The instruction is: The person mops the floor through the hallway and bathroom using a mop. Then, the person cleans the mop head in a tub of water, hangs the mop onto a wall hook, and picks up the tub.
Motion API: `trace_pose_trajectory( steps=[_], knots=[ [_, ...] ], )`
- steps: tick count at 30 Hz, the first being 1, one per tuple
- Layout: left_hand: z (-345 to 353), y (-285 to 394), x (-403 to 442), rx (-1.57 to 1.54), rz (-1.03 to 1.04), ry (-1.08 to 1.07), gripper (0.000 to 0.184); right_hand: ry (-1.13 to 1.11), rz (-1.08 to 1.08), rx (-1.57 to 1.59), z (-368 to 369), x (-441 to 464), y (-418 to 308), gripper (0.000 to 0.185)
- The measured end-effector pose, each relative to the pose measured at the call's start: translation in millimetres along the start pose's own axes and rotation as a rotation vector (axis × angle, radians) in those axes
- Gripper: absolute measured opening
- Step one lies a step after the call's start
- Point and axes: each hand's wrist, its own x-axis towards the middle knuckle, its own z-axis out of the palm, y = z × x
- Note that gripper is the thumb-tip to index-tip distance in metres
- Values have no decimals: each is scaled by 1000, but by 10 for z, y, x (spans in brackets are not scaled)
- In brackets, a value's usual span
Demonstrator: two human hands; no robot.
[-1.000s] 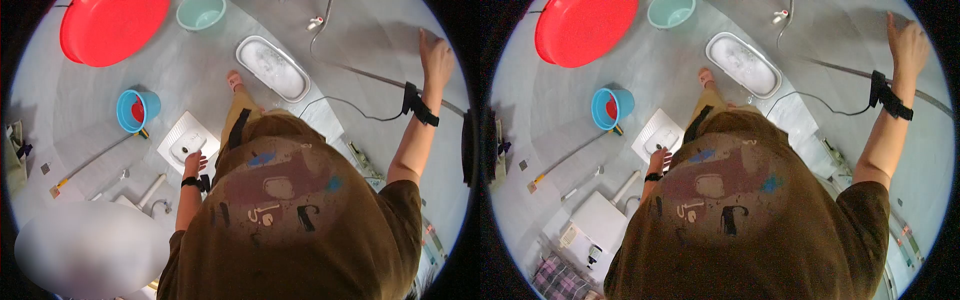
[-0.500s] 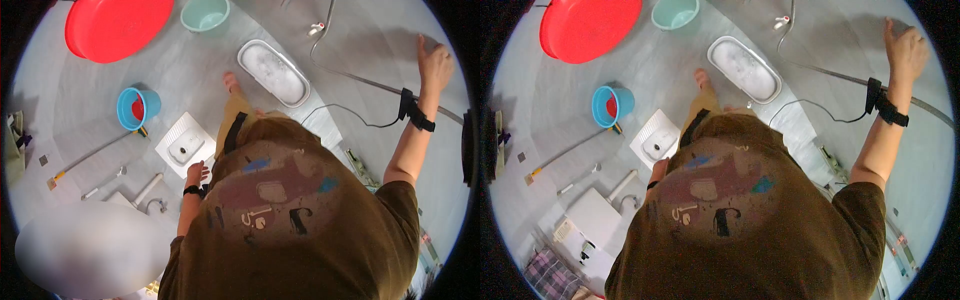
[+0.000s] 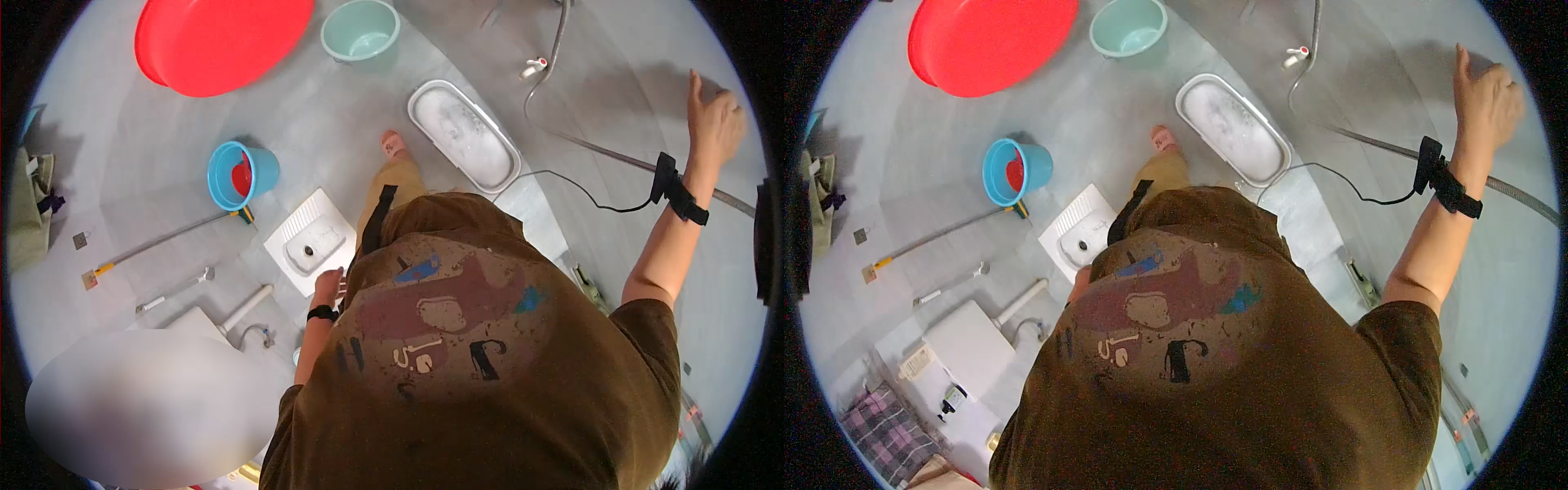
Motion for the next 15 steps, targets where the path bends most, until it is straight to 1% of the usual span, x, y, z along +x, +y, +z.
trace_pose_trajectory(
  steps=[2,4,6,8,9,11,12,13,14,15],
  knots=[
    [42,-7,-100,31,-36,4,40,14,-28,-10,106,3,-2,70],
    [4,-134,-32,30,-54,-13,39,151,-31,-1,305,-23,1,69],
    [29,-338,-16,68,-69,-26,39,114,-103,-10,357,17,60,69],
    [77,-731,168,97,8,-54,38,92,-157,-20,293,0,90,69],
    [99,-933,260,111,47,-67,38,109,-150,-50,225,7,66,68],
    [176,-1169,393,-75,-158,-108,35,137,-126,-73,197,45,24,67],
    [206,-1363,527,-67,-107,-108,35,86,-103,-57,217,47,30,66],
    [191,-1197,296,-72,-113,-110,35,62,-99,-49,203,45,27,66],
    [202,-700,-170,-101,-109,-69,35,39,-94,-41,189,42,24,65],
    [200,-698,-154,-99,-97,-55,36,72,-102,-43,184,38,5,65]
  ],
)
